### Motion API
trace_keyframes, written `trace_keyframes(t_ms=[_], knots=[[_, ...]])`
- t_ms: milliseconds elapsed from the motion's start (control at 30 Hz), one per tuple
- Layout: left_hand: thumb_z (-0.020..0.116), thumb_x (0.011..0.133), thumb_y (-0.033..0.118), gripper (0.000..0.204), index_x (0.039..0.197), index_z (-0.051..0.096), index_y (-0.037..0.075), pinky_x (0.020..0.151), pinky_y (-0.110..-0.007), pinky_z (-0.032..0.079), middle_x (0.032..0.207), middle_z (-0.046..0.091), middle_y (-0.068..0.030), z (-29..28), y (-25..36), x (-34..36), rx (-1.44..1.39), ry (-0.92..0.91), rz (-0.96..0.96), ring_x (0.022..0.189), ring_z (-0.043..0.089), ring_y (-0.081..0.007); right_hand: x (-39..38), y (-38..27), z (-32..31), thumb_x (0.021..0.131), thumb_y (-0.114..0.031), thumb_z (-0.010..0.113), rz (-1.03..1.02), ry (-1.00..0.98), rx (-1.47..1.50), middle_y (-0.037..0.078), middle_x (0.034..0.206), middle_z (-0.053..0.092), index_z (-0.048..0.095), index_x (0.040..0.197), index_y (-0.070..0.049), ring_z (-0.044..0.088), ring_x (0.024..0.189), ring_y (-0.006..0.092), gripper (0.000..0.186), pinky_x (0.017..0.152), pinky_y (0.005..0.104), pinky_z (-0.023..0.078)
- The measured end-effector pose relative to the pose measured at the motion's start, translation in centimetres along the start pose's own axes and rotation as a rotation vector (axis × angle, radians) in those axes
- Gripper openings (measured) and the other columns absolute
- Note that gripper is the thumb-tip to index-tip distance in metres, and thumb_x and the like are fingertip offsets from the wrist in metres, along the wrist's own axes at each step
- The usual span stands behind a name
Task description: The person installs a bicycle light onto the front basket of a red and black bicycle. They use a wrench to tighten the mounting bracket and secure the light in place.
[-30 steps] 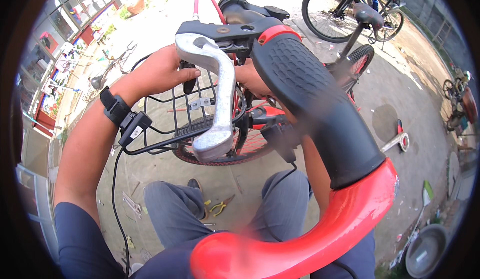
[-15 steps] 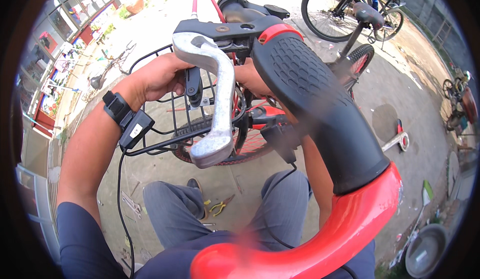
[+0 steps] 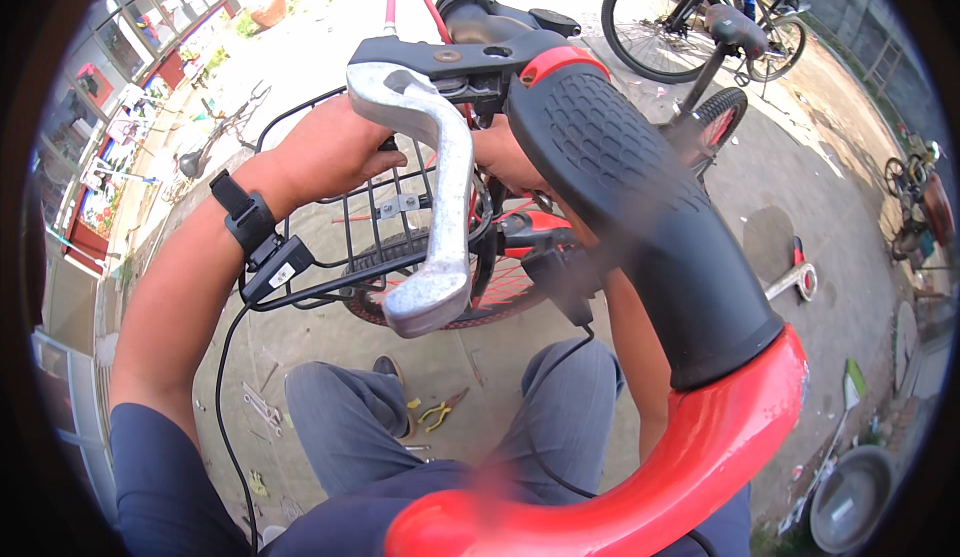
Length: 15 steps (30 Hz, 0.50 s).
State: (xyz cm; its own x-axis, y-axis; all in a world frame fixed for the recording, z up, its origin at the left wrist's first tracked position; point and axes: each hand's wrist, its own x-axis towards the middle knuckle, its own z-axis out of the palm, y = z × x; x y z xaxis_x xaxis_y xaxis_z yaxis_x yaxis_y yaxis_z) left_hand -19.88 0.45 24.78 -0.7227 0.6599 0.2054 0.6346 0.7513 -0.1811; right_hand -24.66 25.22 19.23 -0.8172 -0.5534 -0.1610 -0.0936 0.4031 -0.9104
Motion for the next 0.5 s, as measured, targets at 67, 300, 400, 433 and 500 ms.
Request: trace_keyframes(t_ms=[67, 300, 400, 433, 500], knots=[[0.077, 0.085, 0.02, 0.042, 0.124, 0.066, 0.013, 0.083, -0.047, 0.054, 0.103, 0.059, -0.0154, -0.4, -0.3, 0.2, 0.104, 0.069, 0.086, 0.095, 0.065, -0.0368, 0.5, 0.6, 0.2, 0.094, -0.027, 0.068, -0.068, 0.026, 0.03, -0.002, 0.09, 0.057, 0.051, 0.143, -0.004, 0.05, 0.071, 0.0048, 0.057, 0.06, 0.0211, 0.039], [0.073, 0.093, 0.033, 0.041, 0.126, 0.068, 0.008, 0.079, -0.04, 0.053, 0.097, 0.07, -0.0163, -0.5, -0.6, -0.6, -0.542, -0.119, -0.329, 0.088, 0.068, -0.0309, -0.9, -0.6, 0.5, 0.094, -0.028, 0.068, -0.161, -0.01, 0.117, -0.003, 0.085, 0.057, 0.052, 0.144, -0.006, 0.05, 0.065, 0.0041, 0.057, 0.054, 0.0209, 0.036], [0.066, 0.099, 0.041, 0.046, 0.128, 0.068, 0.005, 0.074, -0.035, 0.052, 0.093, 0.072, -0.0117, -1.5, 0.2, -0.6, -0.702, -0.207, -0.448, 0.081, 0.065, -0.0204, -1.7, -1.5, 0.4, 0.094, -0.03, 0.068, -0.099, -0.013, 0.047, -0.004, 0.08, 0.057, 0.051, 0.145, -0.008, 0.048, 0.061, 0.0037, 0.058, 0.051, 0.0212, 0.034], [0.065, 0.1, 0.041, 0.046, 0.128, 0.067, 0.005, 0.073, -0.034, 0.052, 0.093, 0.071, -0.0103, -1.9, 0.4, -0.4, -0.758, -0.247, -0.504, 0.08, 0.064, -0.0186, -1.3, -1.1, 0.3, 0.094, -0.03, 0.068, -0.062, 0.003, 0.014, -0.004, 0.079, 0.057, 0.051, 0.145, -0.008, 0.048, 0.06, 0.0036, 0.058, 0.05, 0.0213, 0.034], [0.061, 0.101, 0.044, 0.048, 0.128, 0.068, 0.005, 0.068, -0.031, 0.05, 0.088, 0.067, -0.0047, -1.6, 0.3, -0.3, -0.842, -0.239, -0.529, 0.076, 0.059, -0.0142, -0.7, -0.6, 0.3, 0.095, -0.03, 0.067, -0.026, 0.027, -0.007, -0.005, 0.078, 0.057, 0.05, 0.146, -0.008, 0.048, 0.059, 0.0036, 0.058, 0.05, 0.0214, 0.034]])
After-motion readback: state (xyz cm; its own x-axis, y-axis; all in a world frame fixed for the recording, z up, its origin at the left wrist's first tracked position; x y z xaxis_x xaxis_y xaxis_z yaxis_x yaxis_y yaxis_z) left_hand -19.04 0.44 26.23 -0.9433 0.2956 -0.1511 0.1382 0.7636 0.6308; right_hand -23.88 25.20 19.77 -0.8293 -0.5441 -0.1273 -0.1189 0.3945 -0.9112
